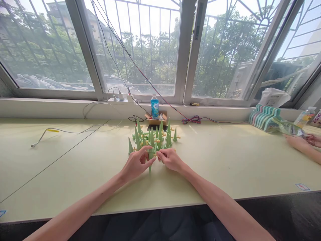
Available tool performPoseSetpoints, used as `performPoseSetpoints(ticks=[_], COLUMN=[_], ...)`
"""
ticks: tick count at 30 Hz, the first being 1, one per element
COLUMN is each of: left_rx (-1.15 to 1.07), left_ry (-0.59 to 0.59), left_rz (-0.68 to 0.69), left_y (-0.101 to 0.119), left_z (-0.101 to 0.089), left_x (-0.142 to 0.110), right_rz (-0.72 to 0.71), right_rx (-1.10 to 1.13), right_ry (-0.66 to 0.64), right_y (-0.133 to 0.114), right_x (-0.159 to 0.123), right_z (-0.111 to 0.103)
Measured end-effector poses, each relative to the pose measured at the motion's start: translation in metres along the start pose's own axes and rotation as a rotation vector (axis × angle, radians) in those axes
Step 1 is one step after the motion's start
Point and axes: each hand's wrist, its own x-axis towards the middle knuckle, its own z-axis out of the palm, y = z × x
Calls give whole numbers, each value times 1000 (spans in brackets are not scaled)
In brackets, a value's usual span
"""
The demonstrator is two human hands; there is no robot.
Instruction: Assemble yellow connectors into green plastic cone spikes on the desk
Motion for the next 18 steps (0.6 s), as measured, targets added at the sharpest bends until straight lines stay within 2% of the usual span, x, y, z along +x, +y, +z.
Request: performPoseSetpoints(ticks=[18], left_rx=[7], left_ry=[-1], left_rz=[-9], left_y=[-2], left_z=[1], left_x=[0], right_rz=[9], right_rx=[-30], right_ry=[11], right_y=[-2], right_x=[1], right_z=[0])
